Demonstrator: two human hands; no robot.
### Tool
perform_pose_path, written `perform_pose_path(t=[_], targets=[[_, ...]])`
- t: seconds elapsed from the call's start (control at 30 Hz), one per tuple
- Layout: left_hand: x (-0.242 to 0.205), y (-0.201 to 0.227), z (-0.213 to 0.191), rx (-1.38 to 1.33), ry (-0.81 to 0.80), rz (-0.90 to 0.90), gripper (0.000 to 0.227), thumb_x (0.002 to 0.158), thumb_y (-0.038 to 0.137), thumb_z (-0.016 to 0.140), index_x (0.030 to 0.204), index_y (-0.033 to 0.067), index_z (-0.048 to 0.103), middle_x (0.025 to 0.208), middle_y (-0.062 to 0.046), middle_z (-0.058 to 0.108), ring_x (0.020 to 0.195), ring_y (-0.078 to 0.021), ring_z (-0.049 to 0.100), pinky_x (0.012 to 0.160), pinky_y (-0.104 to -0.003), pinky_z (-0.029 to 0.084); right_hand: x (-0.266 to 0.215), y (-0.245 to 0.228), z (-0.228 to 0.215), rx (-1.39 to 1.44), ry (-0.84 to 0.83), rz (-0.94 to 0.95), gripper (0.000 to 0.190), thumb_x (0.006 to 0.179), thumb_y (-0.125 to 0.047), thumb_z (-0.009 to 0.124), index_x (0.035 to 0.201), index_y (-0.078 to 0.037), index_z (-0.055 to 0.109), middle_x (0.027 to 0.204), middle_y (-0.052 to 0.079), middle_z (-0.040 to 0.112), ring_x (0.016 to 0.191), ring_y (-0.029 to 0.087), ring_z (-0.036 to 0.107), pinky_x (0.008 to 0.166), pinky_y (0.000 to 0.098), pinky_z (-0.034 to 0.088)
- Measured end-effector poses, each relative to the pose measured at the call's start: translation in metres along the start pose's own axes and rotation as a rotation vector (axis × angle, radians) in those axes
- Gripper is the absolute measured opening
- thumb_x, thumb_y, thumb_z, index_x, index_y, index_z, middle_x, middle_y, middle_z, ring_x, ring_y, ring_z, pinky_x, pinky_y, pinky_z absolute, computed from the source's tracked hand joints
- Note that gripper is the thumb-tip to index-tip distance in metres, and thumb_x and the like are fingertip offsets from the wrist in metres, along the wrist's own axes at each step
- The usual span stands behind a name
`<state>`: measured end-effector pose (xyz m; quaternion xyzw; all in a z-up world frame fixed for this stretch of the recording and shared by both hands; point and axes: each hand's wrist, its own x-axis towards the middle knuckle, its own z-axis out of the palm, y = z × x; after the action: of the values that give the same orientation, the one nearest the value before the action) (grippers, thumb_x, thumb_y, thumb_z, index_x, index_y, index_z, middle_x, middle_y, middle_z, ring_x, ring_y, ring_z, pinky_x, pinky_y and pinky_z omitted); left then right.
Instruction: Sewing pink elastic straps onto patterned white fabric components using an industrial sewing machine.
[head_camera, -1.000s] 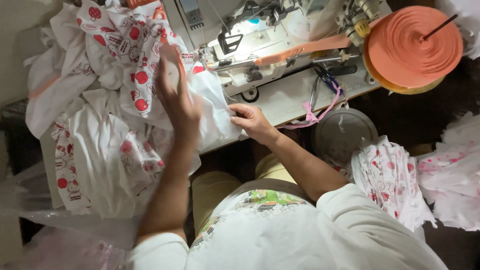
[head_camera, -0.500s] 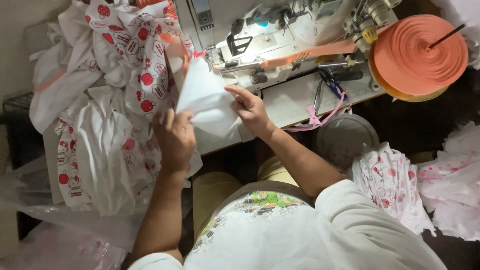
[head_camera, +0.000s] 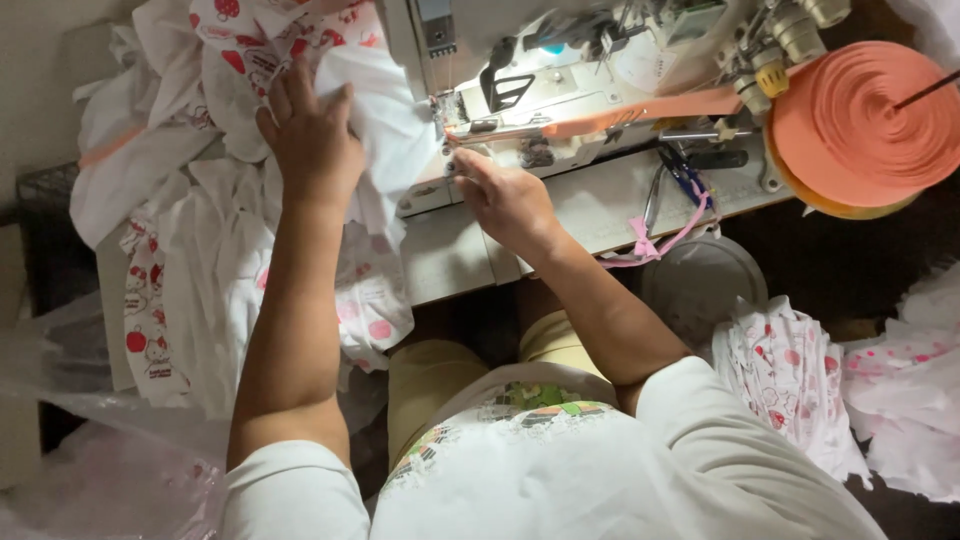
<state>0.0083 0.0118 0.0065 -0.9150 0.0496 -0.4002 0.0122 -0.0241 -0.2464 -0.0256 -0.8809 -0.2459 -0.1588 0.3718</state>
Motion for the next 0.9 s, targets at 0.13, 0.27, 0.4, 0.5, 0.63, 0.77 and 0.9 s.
perform_pose_path(t=[0.13,0.27,0.4,0.5,0.63,0.77,0.9], targets=[[-0.012,0.006,-0.053,-0.044,-0.061,0.032,0.014,0.072,0.010,0.071,0.085,0.0043,0.068,0.103,-0.019,0.063,0.086,-0.0390,0.065,0.061,-0.053,0.054,-0.036,0.005,-0.019,0.210,0.114,-0.149,0.036,0.096,-0.013,0.068,0.132,-0.016,0.069,0.089,0.016,0.075,0.079,0.038,0.072,0.065,0.0473,0.057],[-0.088,-0.041,0.067,-0.047,-1.090,0.246,0.026,0.081,0.015,0.055,0.086,0.0252,0.079,0.089,-0.004,0.077,0.092,-0.0279,0.075,0.078,-0.044,0.058,-0.087,0.040,0.007,0.252,-0.063,0.057,0.028,0.097,-0.014,0.067,0.123,-0.019,0.073,0.091,0.008,0.076,0.088,0.030,0.073,0.078,0.0416,0.057],[0.000,-0.097,0.088,-0.134,-0.982,-0.551,0.077,0.092,0.015,0.049,0.163,0.0141,0.020,0.167,-0.011,0.010,0.153,-0.0327,0.009,0.121,-0.053,0.028,-0.093,0.054,0.032,0.176,-0.153,-0.121,0.033,0.087,-0.001,0.074,0.120,-0.005,0.073,0.115,0.011,0.076,0.099,0.023,0.075,0.093,0.0342,0.060],[-0.014,-0.187,0.104,-0.348,-0.291,-0.162,0.051,0.075,0.001,0.060,0.125,0.0019,0.062,0.124,-0.023,0.057,0.119,-0.0438,0.052,0.101,-0.049,0.043,-0.094,0.053,0.029,0.249,-0.126,-0.131,0.033,0.084,0.002,0.073,0.117,0.000,0.073,0.114,0.016,0.076,0.102,0.027,0.074,0.096,0.0360,0.060],[-0.015,-0.175,-0.035,-0.730,-0.472,-0.614,0.060,0.083,0.008,0.059,0.143,0.0099,0.058,0.142,-0.015,0.058,0.125,-0.0309,0.058,0.089,-0.041,0.049,-0.093,0.049,0.026,0.363,-0.155,-0.067,0.029,0.089,0.007,0.062,0.117,0.001,0.072,0.113,0.016,0.075,0.101,0.026,0.073,0.097,0.0347,0.060],[-0.058,-0.119,-0.126,-0.490,-0.562,-0.668,0.018,0.089,0.021,0.059,0.107,0.0168,0.059,0.093,-0.008,0.060,0.090,-0.0292,0.057,0.074,-0.047,0.042,-0.096,0.051,0.039,0.180,-0.036,-0.205,0.018,0.094,0.000,0.066,0.108,-0.006,0.074,0.099,0.009,0.077,0.091,0.026,0.075,0.086,0.0357,0.060],[-0.149,-0.098,-0.086,0.148,-0.412,-0.144,0.045,0.059,0.023,0.078,0.101,0.0189,0.062,0.103,-0.005,0.059,0.095,-0.0300,0.064,0.068,-0.047,0.059,-0.100,0.062,0.051,0.060,0.040,-0.275,0.019,0.094,-0.006,0.067,0.109,-0.014,0.075,0.094,0.004,0.076,0.090,0.025,0.074,0.084,0.0360,0.058]])
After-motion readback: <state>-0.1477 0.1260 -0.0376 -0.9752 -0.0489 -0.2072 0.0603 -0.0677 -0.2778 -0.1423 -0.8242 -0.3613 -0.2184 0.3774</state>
